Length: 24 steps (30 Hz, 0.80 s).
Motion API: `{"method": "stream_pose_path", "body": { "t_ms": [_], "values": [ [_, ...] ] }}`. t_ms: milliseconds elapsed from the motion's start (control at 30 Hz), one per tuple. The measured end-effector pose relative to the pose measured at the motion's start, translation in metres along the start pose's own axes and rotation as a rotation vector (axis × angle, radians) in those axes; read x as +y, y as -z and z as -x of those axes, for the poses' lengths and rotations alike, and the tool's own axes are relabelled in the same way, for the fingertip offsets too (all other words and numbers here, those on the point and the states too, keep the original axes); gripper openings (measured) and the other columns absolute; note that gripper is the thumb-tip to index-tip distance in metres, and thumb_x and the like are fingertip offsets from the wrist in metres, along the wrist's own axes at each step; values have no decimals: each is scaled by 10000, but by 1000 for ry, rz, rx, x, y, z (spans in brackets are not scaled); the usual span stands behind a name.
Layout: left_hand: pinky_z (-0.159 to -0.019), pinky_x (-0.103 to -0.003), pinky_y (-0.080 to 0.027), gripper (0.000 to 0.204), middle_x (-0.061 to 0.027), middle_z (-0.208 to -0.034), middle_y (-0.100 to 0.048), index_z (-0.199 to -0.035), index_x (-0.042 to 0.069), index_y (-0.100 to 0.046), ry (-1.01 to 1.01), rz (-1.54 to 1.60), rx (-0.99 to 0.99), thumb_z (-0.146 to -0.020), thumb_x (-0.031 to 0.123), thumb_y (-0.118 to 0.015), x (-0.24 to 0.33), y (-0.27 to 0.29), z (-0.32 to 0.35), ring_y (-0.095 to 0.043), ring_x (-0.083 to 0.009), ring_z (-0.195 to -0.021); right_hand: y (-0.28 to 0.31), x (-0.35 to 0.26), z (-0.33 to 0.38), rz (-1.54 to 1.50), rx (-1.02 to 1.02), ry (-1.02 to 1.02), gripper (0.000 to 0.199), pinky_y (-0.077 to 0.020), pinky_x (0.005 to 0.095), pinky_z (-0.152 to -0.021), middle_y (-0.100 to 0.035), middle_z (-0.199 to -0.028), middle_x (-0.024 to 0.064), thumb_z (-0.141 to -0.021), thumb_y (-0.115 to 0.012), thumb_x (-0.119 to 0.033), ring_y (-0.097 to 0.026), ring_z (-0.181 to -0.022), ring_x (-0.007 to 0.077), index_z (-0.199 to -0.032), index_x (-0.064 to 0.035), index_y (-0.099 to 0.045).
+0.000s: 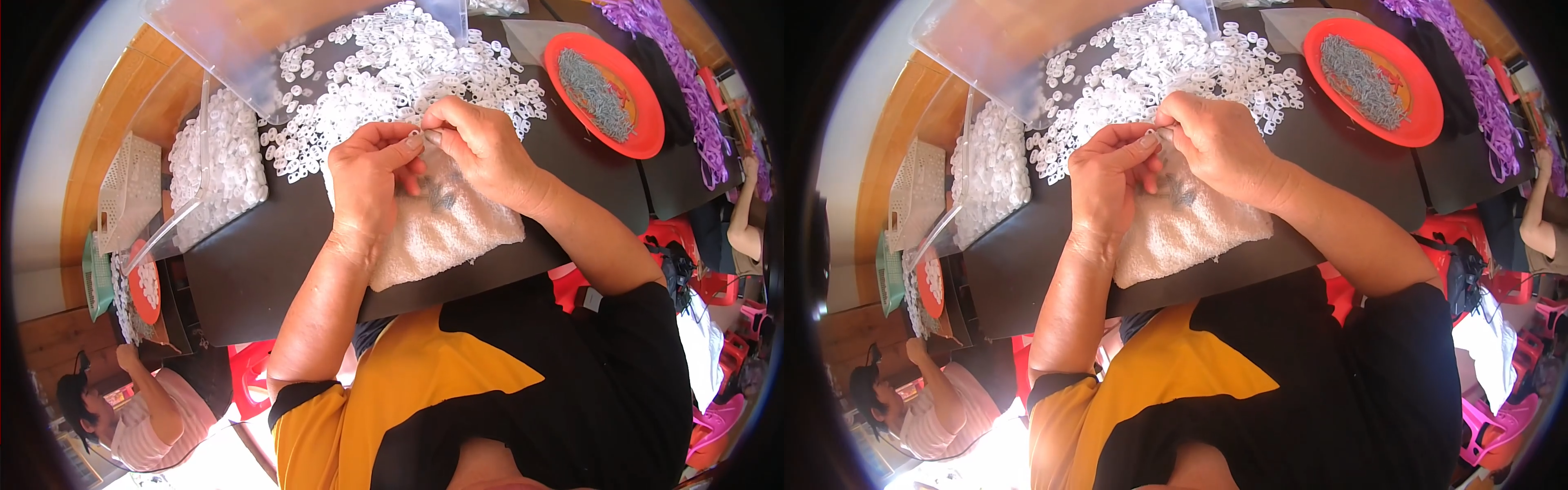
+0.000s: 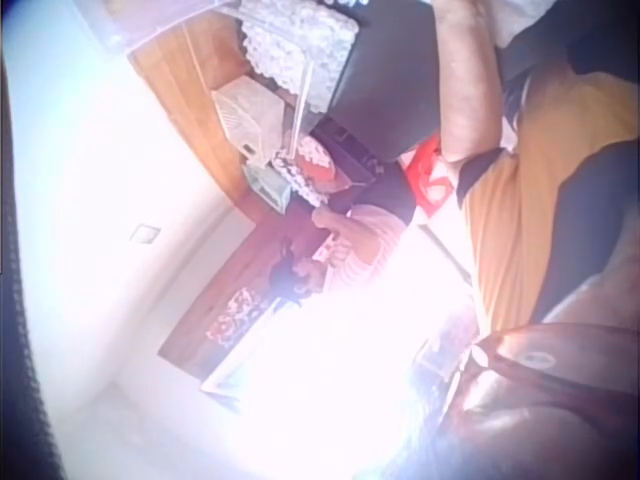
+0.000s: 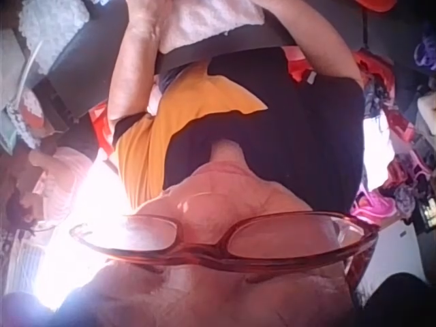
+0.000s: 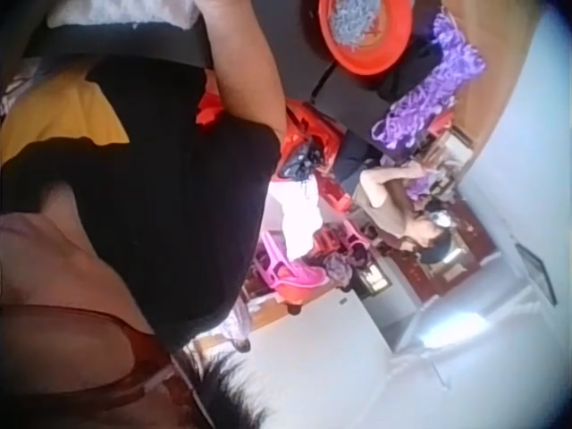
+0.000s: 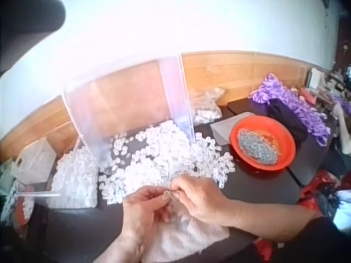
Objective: Manually assemble small white plastic components by inserting pins or smaller pieces into them.
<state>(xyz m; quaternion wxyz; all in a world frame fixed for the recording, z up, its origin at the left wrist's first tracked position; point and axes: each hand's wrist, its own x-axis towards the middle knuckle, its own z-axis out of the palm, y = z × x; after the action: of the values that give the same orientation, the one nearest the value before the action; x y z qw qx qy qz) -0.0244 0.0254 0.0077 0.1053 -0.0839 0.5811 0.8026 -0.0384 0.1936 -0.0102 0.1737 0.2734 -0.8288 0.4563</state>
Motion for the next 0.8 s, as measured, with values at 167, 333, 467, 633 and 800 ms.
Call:
{"method": "stream_pose_path", "body": {
  "t_ms": [167, 333, 467, 633, 800],
  "values": [
    [-494, -247, -461, 99, -84, -791, -645, -945, -55, -645, -1, -54, -16, -852, -20, -654, 0, 1, -1, -588, -132, -611, -1, 2, 1, 4, 0, -2, 130, -512, 418, -633, -675, -832, 127, -836, -563, -9, -659, -748, 337, -958, -54, -577],
    [-504, -241, -457, 82, -80, -788, -645, -935, -52, -641, -37, -61, -16, -861, -20, -632, 0, -1, 0, -584, -126, -607, 1, 1, 0, 4, -15, -18, 131, -506, 426, -638, -675, -832, 126, -837, -557, -8, -654, -743, 340, -955, -54, -587],
    [-505, -241, -460, 84, -80, -790, -643, -939, -54, -635, -52, -91, -3, -863, -18, -627, 1, -4, 1, -583, -125, -605, 1, 2, 1, 8, -15, -21, 130, -505, 427, -636, -675, -830, 128, -831, -559, -7, -652, -739, 342, -950, -53, -587],
    [-478, -230, -452, 82, -73, -811, -643, -954, -48, -635, -100, -151, 13, -877, -25, -617, -1, -6, 4, -578, -105, -607, 0, 1, 2, 34, -49, -24, 176, -519, 360, -677, -656, -856, 140, -828, -536, 83, -669, -789, 311, -968, -22, -548],
    [-471, -223, -450, 82, -66, -818, -638, -959, -47, -635, -112, -165, 18, -883, -29, -610, -7, -4, 1, -568, -92, -608, -4, 3, 3, 70, -18, -15, 153, -504, 427, -627, -669, -813, 133, -810, -570, -3, -656, -734, 340, -955, -51, -577]
  ]
}}
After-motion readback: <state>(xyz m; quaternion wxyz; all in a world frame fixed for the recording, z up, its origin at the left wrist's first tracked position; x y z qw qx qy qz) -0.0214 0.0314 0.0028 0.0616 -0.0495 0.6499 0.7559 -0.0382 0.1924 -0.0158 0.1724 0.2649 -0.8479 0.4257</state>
